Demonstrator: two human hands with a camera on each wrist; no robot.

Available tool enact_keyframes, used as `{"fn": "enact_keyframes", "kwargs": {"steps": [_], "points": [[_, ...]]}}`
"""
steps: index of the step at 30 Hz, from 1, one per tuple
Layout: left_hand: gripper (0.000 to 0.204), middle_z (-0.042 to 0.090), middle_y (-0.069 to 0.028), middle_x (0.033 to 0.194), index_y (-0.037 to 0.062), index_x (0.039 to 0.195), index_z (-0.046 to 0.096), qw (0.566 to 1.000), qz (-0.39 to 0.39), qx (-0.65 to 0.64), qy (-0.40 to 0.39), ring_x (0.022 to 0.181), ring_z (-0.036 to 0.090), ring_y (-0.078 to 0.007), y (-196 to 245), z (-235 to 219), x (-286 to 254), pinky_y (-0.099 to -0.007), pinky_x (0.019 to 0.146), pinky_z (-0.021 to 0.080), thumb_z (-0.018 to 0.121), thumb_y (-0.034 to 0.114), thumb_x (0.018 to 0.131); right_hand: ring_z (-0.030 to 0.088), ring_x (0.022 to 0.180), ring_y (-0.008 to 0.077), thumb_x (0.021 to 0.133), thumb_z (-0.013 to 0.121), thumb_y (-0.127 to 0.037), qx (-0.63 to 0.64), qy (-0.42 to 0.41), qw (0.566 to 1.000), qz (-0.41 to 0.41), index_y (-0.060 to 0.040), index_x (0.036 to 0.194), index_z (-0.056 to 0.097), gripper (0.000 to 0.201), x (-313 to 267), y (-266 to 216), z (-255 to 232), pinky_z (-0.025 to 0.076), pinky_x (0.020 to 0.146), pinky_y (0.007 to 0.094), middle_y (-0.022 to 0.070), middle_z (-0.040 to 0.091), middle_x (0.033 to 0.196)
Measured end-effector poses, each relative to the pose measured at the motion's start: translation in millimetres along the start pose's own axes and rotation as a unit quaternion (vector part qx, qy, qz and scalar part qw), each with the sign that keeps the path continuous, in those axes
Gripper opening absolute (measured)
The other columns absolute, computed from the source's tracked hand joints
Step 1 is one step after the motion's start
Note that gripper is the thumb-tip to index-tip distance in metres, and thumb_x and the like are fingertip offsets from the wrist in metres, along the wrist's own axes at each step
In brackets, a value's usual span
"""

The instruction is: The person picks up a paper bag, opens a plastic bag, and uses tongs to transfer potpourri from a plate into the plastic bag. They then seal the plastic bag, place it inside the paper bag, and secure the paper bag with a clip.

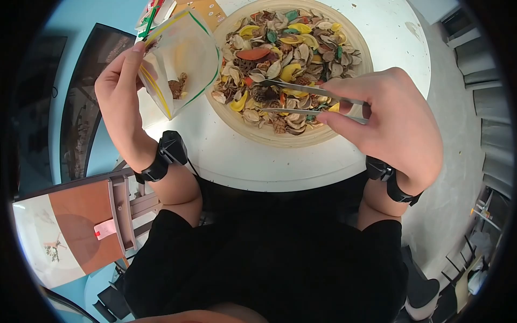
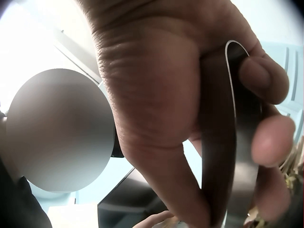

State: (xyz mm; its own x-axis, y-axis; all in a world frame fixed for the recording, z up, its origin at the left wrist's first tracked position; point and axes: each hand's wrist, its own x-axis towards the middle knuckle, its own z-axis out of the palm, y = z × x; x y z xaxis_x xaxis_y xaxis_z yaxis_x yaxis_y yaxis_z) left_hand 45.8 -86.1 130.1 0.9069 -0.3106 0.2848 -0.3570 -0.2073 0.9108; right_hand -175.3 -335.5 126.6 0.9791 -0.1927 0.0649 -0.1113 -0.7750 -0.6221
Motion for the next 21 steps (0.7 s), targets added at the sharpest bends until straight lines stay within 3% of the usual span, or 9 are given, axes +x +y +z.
{"fn": "enact_keyframes", "kwargs": {"steps": [5, 8, 11, 14, 17, 18, 21], "points": [[0.028, 0.064, -0.0022, 0.068, -0.007, 0.101, 0.076, 1.0, -0.003, 0.009, -0.011, 0.053, 0.052, -0.0067, 0.4, 1.5, 0.2, -0.0227, 0.051, 0.037, 0.072, 0.02, 0.096, 0.058, 0.049, 0.0286, 0.08, 0.081, -0.014, -0.027, 0.022, 0.999, -0.032, -0.0013, 0.101, 0.078, 0.025, 3.5, 4.7, 11.0, 0.043, 0.048, 0.0337, 0.0146, 0.069, 0.067], [0.028, 0.063, -0.0016, 0.067, -0.0063, 0.101, 0.076, 1.0, 0.0, 0.014, -0.016, 0.053, 0.051, -0.0062, -1.1, 1.2, 0.2, -0.0224, 0.051, 0.036, 0.072, 0.021, 0.096, 0.058, 0.05, 0.0306, 0.081, 0.08, -0.012, -0.032, 0.006, 0.999, -0.029, -0.0006, 0.099, 0.078, 0.022, 4.6, 2.3, 6.1, 0.043, 0.049, 0.0317, 0.0145, 0.068, 0.066], [0.028, 0.063, -0.0009, 0.066, -0.0061, 0.101, 0.076, 0.999, 0.0, 0.02, -0.026, 0.052, 0.051, -0.0055, -1.7, 0.8, -0.6, -0.022, 0.05, 0.036, 0.072, 0.021, 0.096, 0.056, 0.05, 0.0283, 0.083, 0.081, -0.014, -0.041, 0.015, 0.999, 0.003, -0.0006, 0.099, 0.078, 0.022, 5.2, -0.6, -4.1, 0.043, 0.049, 0.0305, 0.015, 0.067, 0.066], [0.027, 0.063, -0.0001, 0.066, -0.0058, 0.101, 0.076, 0.999, 0.0, 0.019, -0.041, 0.052, 0.05, -0.0049, 1.4, 5.4, -4.0, -0.0215, 0.05, 0.036, 0.072, 0.02, 0.096, 0.054, 0.049, 0.0234, 0.085, 0.081, -0.017, 0.036, 0.16, 0.986, -0.039, -0.0008, 0.1, 0.078, 0.023, 7.6, 9.1, 4.9, 0.041, 0.049, 0.0295, 0.0138, 0.067, 0.066], [0.026, 0.063, 0.0004, 0.066, -0.0056, 0.103, 0.076, 0.998, 0.001, 0.002, -0.056, 0.052, 0.05, -0.0046, 2.4, 13.5, -6.9, -0.0214, 0.049, 0.037, 0.073, 0.019, 0.096, 0.053, 0.049, 0.0185, 0.086, 0.081, -0.019, 0.006, 0.226, 0.969, -0.103, -0.002, 0.104, 0.078, 0.026, 20.3, 5.2, 18.8, 0.041, 0.049, 0.029, 0.0109, 0.067, 0.067], [0.025, 0.062, 0.0006, 0.065, -0.0056, 0.104, 0.076, 0.998, 0.002, -0.004, -0.059, 0.052, 0.05, -0.0046, 2.0, 15.5, -7.8, -0.0214, 0.049, 0.037, 0.073, 0.018, 0.096, 0.058, 0.059, 0.0085, 0.085, 0.08, -0.006, -0.034, 0.176, 0.98, -0.085, 0.0038, 0.113, 0.075, 0.03, 21.1, -5.4, 19.0, 0.046, 0.058, 0.0232, 0.0087, 0.073, 0.074], [0.025, 0.062, 0.0007, 0.066, -0.006, 0.105, 0.076, 0.999, -0.001, -0.012, -0.048, 0.053, 0.051, -0.0048, 1.6, 14.0, -7.7, -0.0217, 0.049, 0.038, 0.073, 0.018, 0.096, 0.059, 0.062, 0.0073, 0.084, 0.082, -0.006, -0.013, 0.155, 0.984, -0.09, 0.0031, 0.115, 0.075, 0.034, 26.0, -7.1, 24.6, 0.046, 0.058, 0.0225, 0.0069, 0.073, 0.076]]}}
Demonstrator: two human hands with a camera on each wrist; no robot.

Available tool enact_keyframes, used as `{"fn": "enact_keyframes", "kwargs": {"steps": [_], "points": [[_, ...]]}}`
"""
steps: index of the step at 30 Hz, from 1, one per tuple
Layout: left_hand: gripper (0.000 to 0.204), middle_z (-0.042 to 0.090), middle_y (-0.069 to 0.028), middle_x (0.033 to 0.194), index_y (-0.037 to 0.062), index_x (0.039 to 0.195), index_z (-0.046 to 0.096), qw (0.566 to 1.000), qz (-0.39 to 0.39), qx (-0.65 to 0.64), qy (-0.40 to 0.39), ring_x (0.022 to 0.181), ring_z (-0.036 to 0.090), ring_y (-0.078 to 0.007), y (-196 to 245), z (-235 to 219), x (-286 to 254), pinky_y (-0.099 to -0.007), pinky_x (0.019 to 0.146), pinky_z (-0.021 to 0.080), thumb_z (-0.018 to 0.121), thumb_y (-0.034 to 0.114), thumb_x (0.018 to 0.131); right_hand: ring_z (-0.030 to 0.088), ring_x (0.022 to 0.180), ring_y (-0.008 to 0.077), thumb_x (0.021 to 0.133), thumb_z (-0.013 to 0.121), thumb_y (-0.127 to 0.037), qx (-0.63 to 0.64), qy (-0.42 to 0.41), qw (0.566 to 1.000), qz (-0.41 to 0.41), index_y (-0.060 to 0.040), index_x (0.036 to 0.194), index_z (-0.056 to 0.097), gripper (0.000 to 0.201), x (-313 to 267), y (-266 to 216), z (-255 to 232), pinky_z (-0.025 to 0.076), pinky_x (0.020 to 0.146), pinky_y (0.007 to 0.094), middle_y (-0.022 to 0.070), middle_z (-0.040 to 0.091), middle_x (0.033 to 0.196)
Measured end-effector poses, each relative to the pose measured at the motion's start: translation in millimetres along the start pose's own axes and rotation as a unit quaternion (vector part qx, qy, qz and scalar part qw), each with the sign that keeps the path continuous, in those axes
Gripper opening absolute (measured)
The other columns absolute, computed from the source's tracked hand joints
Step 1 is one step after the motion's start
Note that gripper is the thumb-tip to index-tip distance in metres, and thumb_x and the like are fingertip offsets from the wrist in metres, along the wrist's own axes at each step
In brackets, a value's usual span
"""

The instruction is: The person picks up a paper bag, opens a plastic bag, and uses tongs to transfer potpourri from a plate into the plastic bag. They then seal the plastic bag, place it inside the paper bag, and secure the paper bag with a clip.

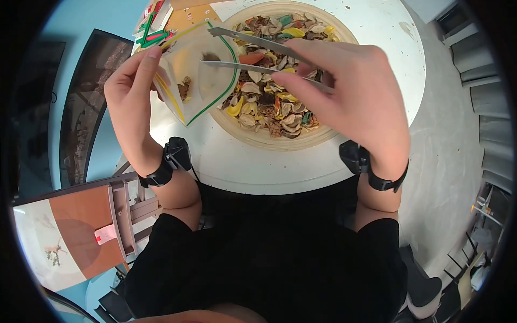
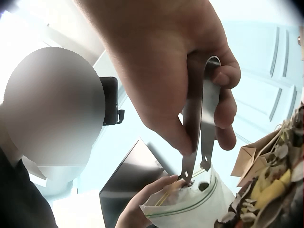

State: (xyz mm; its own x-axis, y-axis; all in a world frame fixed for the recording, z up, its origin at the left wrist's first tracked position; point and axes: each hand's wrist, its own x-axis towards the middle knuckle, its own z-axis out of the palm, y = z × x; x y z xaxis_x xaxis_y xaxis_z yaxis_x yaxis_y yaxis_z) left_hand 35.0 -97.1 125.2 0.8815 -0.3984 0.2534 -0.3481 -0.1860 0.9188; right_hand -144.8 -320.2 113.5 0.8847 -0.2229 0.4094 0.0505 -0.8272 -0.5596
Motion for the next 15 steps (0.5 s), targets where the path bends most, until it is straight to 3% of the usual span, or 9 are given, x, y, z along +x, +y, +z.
{"fn": "enact_keyframes", "kwargs": {"steps": [4, 5, 8, 12, 15], "points": [[0.026, 0.063, 0.0003, 0.068, -0.0062, 0.104, 0.076, 0.999, 0.023, 0.015, 0.03, 0.053, 0.051, -0.005, -3.2, -9.5, 4.2, -0.022, 0.049, 0.039, 0.073, 0.018, 0.097, 0.055, 0.062, 0.0044, 0.087, 0.082, -0.015, 0.089, 0.078, 0.985, 0.126, 0.0046, 0.117, 0.073, 0.037, -6.0, 12.7, -21.7, 0.042, 0.058, 0.0203, 0.0035, 0.071, 0.074], [0.025, 0.063, 0.0001, 0.068, -0.0059, 0.103, 0.076, 0.999, 0.026, 0.013, 0.035, 0.053, 0.051, -0.0049, -3.4, -10.0, 4.9, -0.0222, 0.049, 0.039, 0.073, 0.019, 0.097, 0.051, 0.063, 0.0034, 0.091, 0.079, -0.017, 0.096, 0.114, 0.983, 0.107, 0.0065, 0.118, 0.072, 0.036, -5.0, 19.1, -22.5, 0.039, 0.058, 0.0204, 0.0031, 0.071, 0.075], [0.028, 0.064, 0.0002, 0.073, -0.005, 0.1, 0.077, 0.999, 0.002, 0.023, 0.03, 0.067, 0.049, -0.0052, -2.1, -9.4, 3.7, -0.0221, 0.062, 0.036, 0.071, 0.023, 0.098, 0.053, 0.062, 0.0055, 0.092, 0.077, -0.029, -0.039, 0.029, 0.984, 0.172, 0.0015, 0.113, 0.075, 0.036, -0.9, 32.9, -31.2, 0.041, 0.056, 0.0248, 0.0064, 0.067, 0.069], [0.029, 0.064, -0.0006, 0.073, -0.0054, 0.103, 0.076, 0.999, 0.006, 0.027, 0.02, 0.067, 0.05, -0.0056, -2.6, -9.5, 2.8, -0.022, 0.062, 0.036, 0.071, 0.023, 0.098, 0.052, 0.055, 0.0177, 0.09, 0.077, -0.029, -0.082, -0.049, 0.978, 0.184, 0.0034, 0.109, 0.075, 0.038, -0.7, 59.3, -24.0, 0.044, 0.056, 0.0324, 0.0162, 0.066, 0.069], [0.029, 0.064, -0.0006, 0.071, -0.0057, 0.104, 0.076, 1.0, 0.007, 0.022, 0.02, 0.062, 0.05, -0.0051, -3.3, -7.8, 3.8, -0.0219, 0.057, 0.037, 0.072, 0.022, 0.098, 0.051, 0.054, 0.0245, 0.089, 0.076, -0.028, -0.084, -0.036, 0.984, 0.153, 0.0026, 0.108, 0.075, 0.036, -2.0, 59.4, -19.9, 0.045, 0.056, 0.0356, 0.0201, 0.065, 0.07]]}}
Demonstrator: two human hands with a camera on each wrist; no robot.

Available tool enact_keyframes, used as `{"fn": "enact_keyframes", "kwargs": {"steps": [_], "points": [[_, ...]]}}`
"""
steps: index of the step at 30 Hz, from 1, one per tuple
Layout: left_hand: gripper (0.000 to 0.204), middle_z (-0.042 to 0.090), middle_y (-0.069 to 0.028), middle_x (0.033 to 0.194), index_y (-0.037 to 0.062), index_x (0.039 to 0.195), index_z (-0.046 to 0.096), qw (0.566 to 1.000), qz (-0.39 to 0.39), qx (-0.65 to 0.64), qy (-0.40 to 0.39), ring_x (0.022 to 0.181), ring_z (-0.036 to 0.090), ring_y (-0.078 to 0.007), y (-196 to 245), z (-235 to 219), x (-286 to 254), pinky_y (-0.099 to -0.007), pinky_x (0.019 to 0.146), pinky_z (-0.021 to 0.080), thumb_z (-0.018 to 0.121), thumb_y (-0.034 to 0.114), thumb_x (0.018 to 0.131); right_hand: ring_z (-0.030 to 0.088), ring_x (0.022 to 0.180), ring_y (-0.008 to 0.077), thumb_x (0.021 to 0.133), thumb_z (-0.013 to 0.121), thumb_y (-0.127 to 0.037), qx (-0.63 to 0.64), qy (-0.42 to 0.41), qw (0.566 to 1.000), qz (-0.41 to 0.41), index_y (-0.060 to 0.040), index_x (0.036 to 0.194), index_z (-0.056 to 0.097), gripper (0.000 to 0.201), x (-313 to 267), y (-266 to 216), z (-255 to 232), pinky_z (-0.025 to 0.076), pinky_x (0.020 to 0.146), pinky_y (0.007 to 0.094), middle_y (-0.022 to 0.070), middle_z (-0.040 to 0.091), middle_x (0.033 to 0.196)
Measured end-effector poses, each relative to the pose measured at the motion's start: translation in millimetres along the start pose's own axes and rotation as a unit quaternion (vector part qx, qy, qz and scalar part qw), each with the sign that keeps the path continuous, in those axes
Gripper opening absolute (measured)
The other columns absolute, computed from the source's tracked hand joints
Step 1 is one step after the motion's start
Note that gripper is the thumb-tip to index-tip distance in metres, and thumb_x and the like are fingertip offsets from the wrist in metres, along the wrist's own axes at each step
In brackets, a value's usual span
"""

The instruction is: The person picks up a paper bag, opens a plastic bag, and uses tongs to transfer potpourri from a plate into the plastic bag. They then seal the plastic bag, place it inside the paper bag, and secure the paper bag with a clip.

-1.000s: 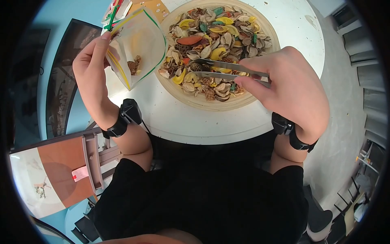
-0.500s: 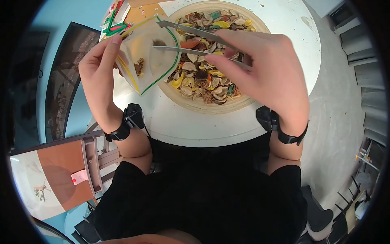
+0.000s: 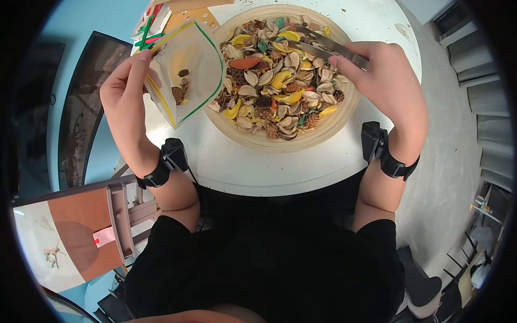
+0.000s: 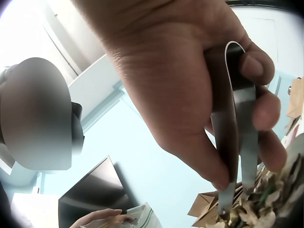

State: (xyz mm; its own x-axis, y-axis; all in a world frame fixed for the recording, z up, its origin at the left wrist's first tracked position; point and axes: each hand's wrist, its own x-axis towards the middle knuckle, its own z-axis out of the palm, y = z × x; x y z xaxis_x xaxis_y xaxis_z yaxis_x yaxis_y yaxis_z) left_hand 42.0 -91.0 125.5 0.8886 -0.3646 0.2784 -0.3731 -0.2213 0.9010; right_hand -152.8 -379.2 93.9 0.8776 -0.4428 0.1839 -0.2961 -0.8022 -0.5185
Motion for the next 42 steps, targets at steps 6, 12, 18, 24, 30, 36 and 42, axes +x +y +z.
{"fn": "enact_keyframes", "kwargs": {"steps": [6, 12, 18, 24, 30, 36, 42], "points": [[0.027, 0.063, 0.0, 0.068, -0.0056, 0.103, 0.076, 1.0, 0.011, -0.007, -0.009, 0.054, 0.05, -0.0038, -1.4, 3.8, 1.4, -0.0217, 0.049, 0.038, 0.073, 0.021, 0.097, 0.048, 0.05, 0.0274, 0.09, 0.076, -0.026, -0.034, -0.004, 0.999, 0.006, 0.0002, 0.107, 0.077, 0.031, 1.0, -1.3, 0.8, 0.045, 0.055, 0.0362, 0.0212, 0.059, 0.064], [0.026, 0.063, 0.0, 0.068, -0.0053, 0.102, 0.076, 1.0, 0.008, -0.002, -0.006, 0.054, 0.05, -0.0036, -1.2, 5.5, 1.2, -0.0214, 0.049, 0.038, 0.072, 0.02, 0.097, 0.048, 0.048, 0.0251, 0.089, 0.077, -0.024, -0.038, 0.033, 0.997, -0.05, -0.0008, 0.106, 0.078, 0.029, 0.7, 5.4, -0.1, 0.043, 0.053, 0.0327, 0.0189, 0.06, 0.062], [0.026, 0.063, 0.0006, 0.068, -0.0052, 0.101, 0.076, 1.0, -0.001, -0.008, -0.01, 0.054, 0.049, -0.0033, 1.0, 7.6, -0.3, -0.0213, 0.049, 0.038, 0.072, 0.02, 0.097, 0.05, 0.049, 0.0157, 0.087, 0.081, -0.022, 0.149, 0.117, 0.974, -0.125, -0.0031, 0.109, 0.078, 0.029, -9.0, -26.1, 5.0, 0.043, 0.052, 0.0263, 0.0086, 0.068, 0.066], [0.026, 0.062, 0.0009, 0.067, -0.0052, 0.101, 0.076, 1.0, 0.004, -0.005, -0.004, 0.055, 0.049, -0.003, -1.3, 4.2, 1.0, -0.0214, 0.049, 0.038, 0.071, 0.02, 0.098, 0.055, 0.06, 0.0037, 0.087, 0.083, -0.02, 0.212, 0.062, 0.971, -0.09, -0.0004, 0.115, 0.075, 0.035, -13.2, -43.8, 6.0, 0.043, 0.053, 0.0236, 0.0055, 0.071, 0.073], [0.026, 0.062, 0.0008, 0.067, -0.0053, 0.1, 0.076, 1.0, 0.003, -0.01, -0.013, 0.054, 0.049, -0.003, -2.2, 4.1, 2.2, -0.0213, 0.049, 0.038, 0.071, 0.02, 0.098, 0.067, 0.067, 0.0151, 0.092, 0.074, -0.043, 0.027, 0.122, 0.99, 0.068, 0.0016, 0.113, 0.076, 0.049, 14.1, 2.5, 6.7, 0.052, 0.067, 0.0286, 0.0145, 0.073, 0.076], [0.026, 0.063, 0.0009, 0.067, -0.0054, 0.101, 0.076, 1.0, 0.003, -0.002, -0.014, 0.054, 0.049, -0.0028, -0.9, 5.0, 1.2, -0.021, 0.048, 0.037, 0.071, 0.02, 0.098, 0.068, 0.065, 0.0266, 0.091, 0.074, -0.043, 0.016, 0.039, 0.998, 0.053, 0.0013, 0.113, 0.076, 0.05, 19.7, 15.8, 20.9, 0.052, 0.066, 0.0361, 0.0195, 0.07, 0.073], [0.028, 0.063, 0.0015, 0.074, -0.004, 0.104, 0.077, 0.999, -0.013, 0.014, -0.026, 0.064, 0.048, -0.0046, 0.6, 5.7, 0.6, -0.0222, 0.058, 0.036, 0.072, 0.023, 0.098, 0.066, 0.065, 0.0337, 0.094, 0.072, -0.039, -0.026, 0.037, 0.999, 0.027, -0.001, 0.111, 0.077, 0.042, 18.3, 9.7, 22.8, 0.052, 0.067, 0.0362, 0.022, 0.069, 0.075]]}}
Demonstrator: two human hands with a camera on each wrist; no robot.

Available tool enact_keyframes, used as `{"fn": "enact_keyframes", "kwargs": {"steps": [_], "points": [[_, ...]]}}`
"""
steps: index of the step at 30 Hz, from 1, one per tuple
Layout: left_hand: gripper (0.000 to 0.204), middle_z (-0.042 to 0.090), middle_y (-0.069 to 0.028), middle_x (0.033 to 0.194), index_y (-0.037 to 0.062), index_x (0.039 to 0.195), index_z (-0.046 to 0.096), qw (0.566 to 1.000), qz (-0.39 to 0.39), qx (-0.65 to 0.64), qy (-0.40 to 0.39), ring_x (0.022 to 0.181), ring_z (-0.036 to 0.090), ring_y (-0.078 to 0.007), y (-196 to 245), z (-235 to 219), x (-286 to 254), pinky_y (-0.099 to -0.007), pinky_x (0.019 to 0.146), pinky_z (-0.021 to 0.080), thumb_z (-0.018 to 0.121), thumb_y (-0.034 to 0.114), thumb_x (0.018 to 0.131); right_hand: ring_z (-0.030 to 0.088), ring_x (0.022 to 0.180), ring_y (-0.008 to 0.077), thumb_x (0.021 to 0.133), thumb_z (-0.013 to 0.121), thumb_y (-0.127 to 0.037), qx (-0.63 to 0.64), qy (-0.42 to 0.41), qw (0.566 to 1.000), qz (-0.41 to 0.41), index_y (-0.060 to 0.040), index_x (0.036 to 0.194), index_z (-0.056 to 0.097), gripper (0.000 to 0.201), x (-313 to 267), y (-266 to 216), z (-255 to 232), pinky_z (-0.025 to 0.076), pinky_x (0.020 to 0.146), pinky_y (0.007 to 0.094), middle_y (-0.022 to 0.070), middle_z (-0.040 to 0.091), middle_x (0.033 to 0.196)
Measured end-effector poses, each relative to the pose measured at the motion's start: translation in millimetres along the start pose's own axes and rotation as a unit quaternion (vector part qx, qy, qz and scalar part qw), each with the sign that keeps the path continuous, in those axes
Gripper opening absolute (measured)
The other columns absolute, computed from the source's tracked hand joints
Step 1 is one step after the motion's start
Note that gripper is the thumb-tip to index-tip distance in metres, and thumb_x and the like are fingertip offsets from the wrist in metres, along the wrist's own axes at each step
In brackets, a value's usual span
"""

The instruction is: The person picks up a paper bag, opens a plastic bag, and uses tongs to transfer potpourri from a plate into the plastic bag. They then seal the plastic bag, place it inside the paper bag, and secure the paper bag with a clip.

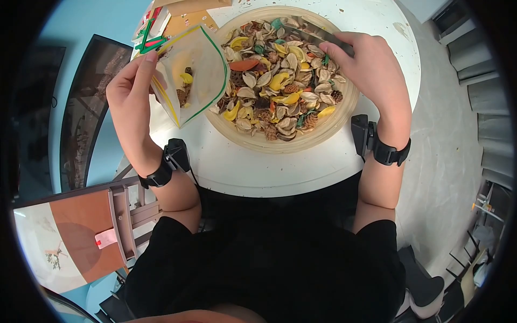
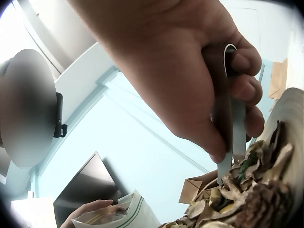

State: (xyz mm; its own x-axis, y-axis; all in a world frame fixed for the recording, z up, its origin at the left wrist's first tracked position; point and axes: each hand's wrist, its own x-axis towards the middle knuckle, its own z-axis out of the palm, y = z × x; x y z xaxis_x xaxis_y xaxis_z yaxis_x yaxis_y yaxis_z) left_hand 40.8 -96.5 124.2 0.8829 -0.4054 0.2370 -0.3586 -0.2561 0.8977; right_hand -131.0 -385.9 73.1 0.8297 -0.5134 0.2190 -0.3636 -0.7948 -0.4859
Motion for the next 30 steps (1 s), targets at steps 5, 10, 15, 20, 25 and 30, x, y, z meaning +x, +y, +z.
{"fn": "enact_keyframes", "kwargs": {"steps": [5, 10, 15, 20, 25, 30], "points": [[0.026, 0.061, 0.0017, 0.066, -0.0045, 0.1, 0.076, 1.0, 0.021, -0.008, 0.001, 0.053, 0.048, -0.0024, -2.0, 1.8, 1.5, -0.0208, 0.048, 0.037, 0.071, 0.021, 0.098, 0.065, 0.063, 0.035, 0.096, 0.069, -0.033, 0.001, -0.025, 1.0, 0.009, -0.0029, 0.109, 0.077, 0.034, -0.3, -2.0, -2.6, 0.052, 0.065, 0.0372, 0.0222, 0.068, 0.076], [0.026, 0.061, 0.0021, 0.065, -0.0045, 0.1, 0.076, 1.0, 0.019, -0.005, 0.001, 0.053, 0.048, -0.0023, -3.9, 1.5, 2.3, -0.0207, 0.049, 0.037, 0.071, 0.021, 0.098, 0.061, 0.06, 0.0325, 0.097, 0.069, -0.032, 0.025, 0.01, 1.0, -0.013, -0.0025, 0.11, 0.076, 0.033, -2.4, -3.2, -6.9, 0.051, 0.063, 0.0345, 0.0207, 0.068, 0.074], [0.026, 0.061, 0.0022, 0.065, -0.0046, 0.1, 0.076, 1.0, 0.016, -0.007, 0.005, 0.054, 0.048, -0.0024, -2.5, 2.7, 2.7, -0.0206, 0.049, 0.038, 0.07, 0.021, 0.098, 0.059, 0.058, 0.0146, 0.096, 0.072, -0.026, 0.162, 0.059, 0.984, -0.036, 0.0, 0.112, 0.075, 0.031, -13.3, -20.7, -15.0, 0.047, 0.058, 0.0277, 0.0151, 0.068, 0.069], [0.027, 0.061, 0.0019, 0.065, -0.0047, 0.101, 0.076, 1.0, 0.012, -0.016, 0.008, 0.054, 0.049, -0.0026, -1.1, 2.5, 1.3, -0.0208, 0.05, 0.038, 0.071, 0.021, 0.098, 0.054, 0.058, 0.0092, 0.093, 0.076, -0.021, 0.242, 0.041, 0.964, -0.105, -0.0004, 0.112, 0.076, 0.028, -31.6, -49.0, -12.4, 0.044, 0.054, 0.0263, 0.0119, 0.067, 0.068], [0.026, 0.061, 0.0017, 0.065, -0.0049, 0.101, 0.076, 1.0, 0.013, -0.01, 0.01, 0.054, 0.049, -0.0026, 1.9, 4.8, 2.7, -0.0209, 0.05, 0.038, 0.071, 0.021, 0.098, 0.063, 0.063, 0.0106, 0.092, 0.076, -0.013, 0.173, -0.046, 0.971, -0.157, 0.0028, 0.117, 0.073, 0.03, -31.9, -67.2, -17.0, 0.046, 0.058, 0.0245, 0.0119, 0.073, 0.078], [0.026, 0.062, 0.0014, 0.065, -0.005, 0.101, 0.076, 1.0, 0.014, -0.02, 0.014, 0.054, 0.049, -0.0028, -0.7, 3.1, 2.7, -0.0209, 0.049, 0.038, 0.071, 0.021, 0.098, 0.058, 0.058, 0.0112, 0.092, 0.076, -0.017, 0.183, -0.04, 0.972, -0.142, 0.0006, 0.114, 0.075, 0.029, -33.1, -69.7, -12.9, 0.044, 0.056, 0.0257, 0.0096, 0.07, 0.072]]}}
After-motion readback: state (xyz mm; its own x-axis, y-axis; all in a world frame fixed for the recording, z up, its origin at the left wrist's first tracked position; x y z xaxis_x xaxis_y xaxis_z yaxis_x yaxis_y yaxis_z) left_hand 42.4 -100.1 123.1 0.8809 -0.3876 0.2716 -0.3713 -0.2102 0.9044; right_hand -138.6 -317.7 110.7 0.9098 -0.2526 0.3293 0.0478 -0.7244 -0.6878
